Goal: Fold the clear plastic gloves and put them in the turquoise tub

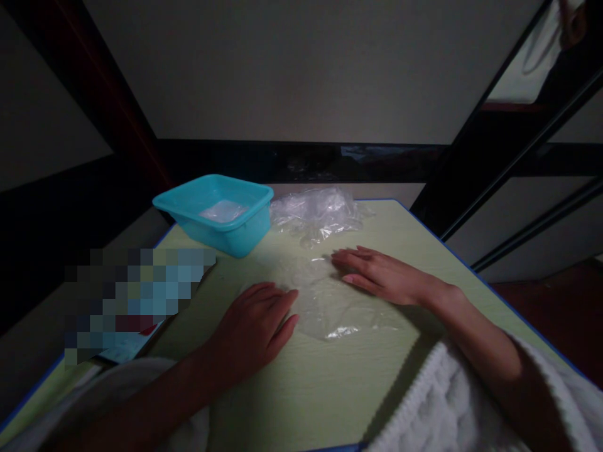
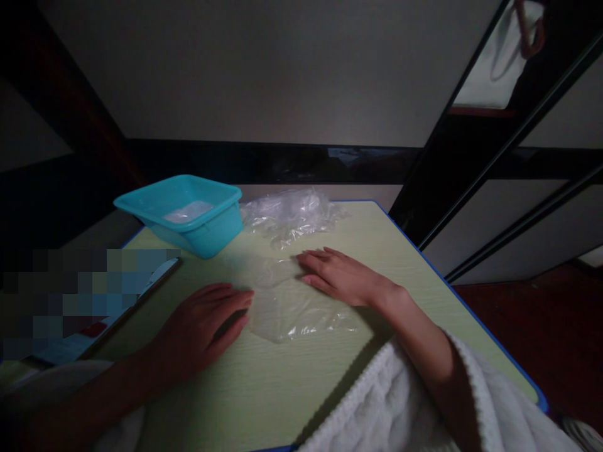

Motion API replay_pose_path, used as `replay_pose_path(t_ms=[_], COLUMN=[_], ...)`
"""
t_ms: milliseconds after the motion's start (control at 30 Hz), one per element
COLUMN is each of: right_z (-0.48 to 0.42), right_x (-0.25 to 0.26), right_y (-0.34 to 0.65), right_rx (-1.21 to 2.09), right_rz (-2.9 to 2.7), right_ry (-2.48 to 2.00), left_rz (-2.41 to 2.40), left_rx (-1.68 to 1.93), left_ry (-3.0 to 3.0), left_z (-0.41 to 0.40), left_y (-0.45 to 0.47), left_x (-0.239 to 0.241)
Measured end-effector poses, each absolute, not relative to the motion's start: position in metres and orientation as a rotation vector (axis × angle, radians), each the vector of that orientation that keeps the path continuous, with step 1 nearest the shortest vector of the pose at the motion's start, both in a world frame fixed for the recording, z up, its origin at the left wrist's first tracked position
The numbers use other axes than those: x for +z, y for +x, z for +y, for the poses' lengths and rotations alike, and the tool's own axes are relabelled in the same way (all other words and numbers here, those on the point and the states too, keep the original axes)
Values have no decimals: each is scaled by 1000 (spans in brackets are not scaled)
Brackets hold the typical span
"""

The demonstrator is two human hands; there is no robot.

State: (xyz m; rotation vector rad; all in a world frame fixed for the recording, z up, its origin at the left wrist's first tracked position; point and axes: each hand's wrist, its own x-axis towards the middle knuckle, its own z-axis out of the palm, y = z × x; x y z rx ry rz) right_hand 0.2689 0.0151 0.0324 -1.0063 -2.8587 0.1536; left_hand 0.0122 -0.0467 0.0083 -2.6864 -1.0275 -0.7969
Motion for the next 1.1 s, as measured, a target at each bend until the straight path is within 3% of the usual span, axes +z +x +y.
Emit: replay_pose_path(t_ms=[833,1100], right_z=[-7,-4], right_x=[51,50], right_y=[262,261], right_rx=[488,373], right_rz=[-2878,-2869], right_ry=[-936,-857], left_rz=[-1368,-1234], left_rx=[-466,-654], left_ry=[-2534,-2617], left_z=[-29,-31], left_y=[0,0], left_x=[3,0])
